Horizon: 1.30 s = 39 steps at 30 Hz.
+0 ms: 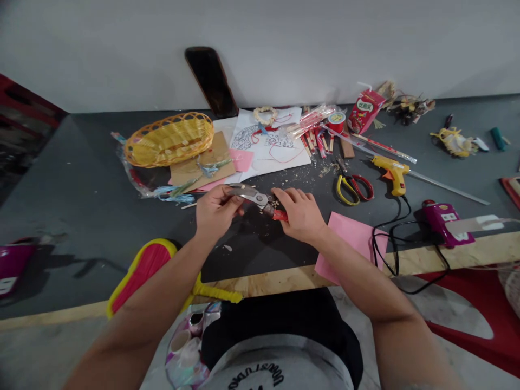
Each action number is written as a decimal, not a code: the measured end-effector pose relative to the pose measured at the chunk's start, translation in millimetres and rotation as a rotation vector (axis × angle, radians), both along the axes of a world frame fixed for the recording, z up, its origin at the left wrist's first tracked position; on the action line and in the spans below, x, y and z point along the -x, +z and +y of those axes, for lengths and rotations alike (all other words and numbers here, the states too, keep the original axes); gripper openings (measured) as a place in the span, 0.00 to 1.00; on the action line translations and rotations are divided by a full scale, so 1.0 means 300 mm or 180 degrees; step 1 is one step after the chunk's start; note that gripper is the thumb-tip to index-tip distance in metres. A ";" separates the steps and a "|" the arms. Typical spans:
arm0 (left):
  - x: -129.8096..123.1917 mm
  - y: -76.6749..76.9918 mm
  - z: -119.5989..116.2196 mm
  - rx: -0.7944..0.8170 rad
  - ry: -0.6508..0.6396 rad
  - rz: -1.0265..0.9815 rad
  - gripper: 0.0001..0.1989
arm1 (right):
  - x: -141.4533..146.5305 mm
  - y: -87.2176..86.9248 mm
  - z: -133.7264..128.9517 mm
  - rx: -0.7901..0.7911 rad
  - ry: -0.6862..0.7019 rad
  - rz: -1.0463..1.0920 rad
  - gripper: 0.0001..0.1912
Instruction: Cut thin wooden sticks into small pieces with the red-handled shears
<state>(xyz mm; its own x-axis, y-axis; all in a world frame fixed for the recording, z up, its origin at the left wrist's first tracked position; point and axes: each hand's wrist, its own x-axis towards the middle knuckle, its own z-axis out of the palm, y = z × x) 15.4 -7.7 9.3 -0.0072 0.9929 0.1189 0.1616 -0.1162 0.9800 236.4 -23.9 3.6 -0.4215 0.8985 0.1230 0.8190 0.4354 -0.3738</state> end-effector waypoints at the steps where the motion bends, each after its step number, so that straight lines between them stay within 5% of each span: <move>1: 0.002 0.000 0.000 0.0005 -0.0054 -0.0009 0.09 | -0.002 0.000 0.001 -0.0014 0.0028 -0.0003 0.34; 13: 0.015 -0.001 0.009 0.0594 -0.0497 -0.0884 0.16 | -0.012 -0.002 0.003 -0.0015 0.0289 0.0170 0.32; 25: 0.017 0.005 -0.002 0.0109 -0.0427 -0.0406 0.13 | -0.007 -0.009 0.001 -0.0048 0.0203 0.0128 0.34; 39: 0.023 0.004 0.008 0.0627 -0.0804 -0.0856 0.21 | -0.020 -0.009 0.007 -0.0029 0.0311 0.0240 0.34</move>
